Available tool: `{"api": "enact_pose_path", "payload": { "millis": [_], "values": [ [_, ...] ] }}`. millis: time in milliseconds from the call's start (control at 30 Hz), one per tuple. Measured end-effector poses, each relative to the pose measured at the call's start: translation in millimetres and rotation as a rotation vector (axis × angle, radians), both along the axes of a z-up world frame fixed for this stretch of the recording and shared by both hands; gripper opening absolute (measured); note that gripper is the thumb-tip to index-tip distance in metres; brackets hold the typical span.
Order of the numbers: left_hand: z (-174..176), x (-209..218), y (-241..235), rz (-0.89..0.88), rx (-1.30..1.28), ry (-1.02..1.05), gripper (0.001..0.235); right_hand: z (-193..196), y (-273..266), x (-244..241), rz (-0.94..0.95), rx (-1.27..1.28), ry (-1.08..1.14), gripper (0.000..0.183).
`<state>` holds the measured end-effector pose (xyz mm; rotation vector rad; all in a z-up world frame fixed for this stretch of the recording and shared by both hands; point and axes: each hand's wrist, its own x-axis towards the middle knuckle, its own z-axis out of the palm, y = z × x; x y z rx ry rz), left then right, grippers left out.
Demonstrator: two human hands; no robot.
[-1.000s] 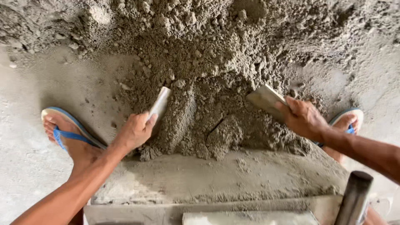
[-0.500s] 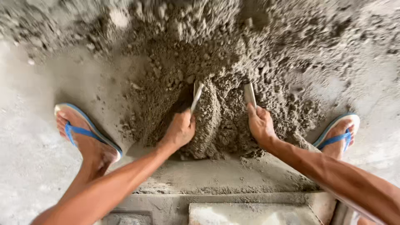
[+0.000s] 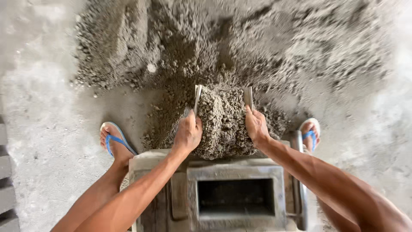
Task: The person scoops wet concrete into a rectangular mold, levels the surface with a trowel, and removes excess material. They then flip the mold to release the formed brick and stack it with others. The process is repeated multiple times.
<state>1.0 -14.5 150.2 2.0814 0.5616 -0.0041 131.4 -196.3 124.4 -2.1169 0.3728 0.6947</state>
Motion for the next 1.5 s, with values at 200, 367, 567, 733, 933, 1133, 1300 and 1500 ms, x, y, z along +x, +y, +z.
{"api": "enact_pose_path", "payload": {
  "millis": [200, 367, 567, 733, 933, 1133, 1300, 1500],
  "values": [
    [82, -16, -19, -0.06, 0.325, -0.274, 0.025, 123, -18, -28, 0.018, 0.104, -0.2, 0.04],
    [121, -47, -52, 0.02, 0.206, -0.375, 0.02, 166, -44, -63, 0.115, 0.167, -0.353, 0.035],
    [107, -82, -77, -0.03, 0.326, -0.323, 0.024, 143, -78, -96, 0.132, 0.219, -0.822, 0.038],
    [104, -83, -75, -0.111, 0.345, -0.363, 0.028, 150, -80, -107, 0.155, 0.181, -1.079, 0.034],
    [146, -74, -63, -0.168, 0.362, -0.347, 0.022, 223, -89, -117, 0.453, -0.035, -0.993, 0.033],
    [137, -65, -51, -0.532, 0.405, 0.039, 0.019, 245, -103, -149, 1.068, -0.582, -0.441, 0.042],
    [173, -95, -62, -0.8, 0.62, 0.127, 0.025, 279, -160, -156, 1.523, -0.152, -0.806, 0.023],
    [200, -105, -64, -0.865, 0.625, 0.1, 0.025, 175, -158, -118, 1.512, -0.265, -0.921, 0.006]
  ]
}}
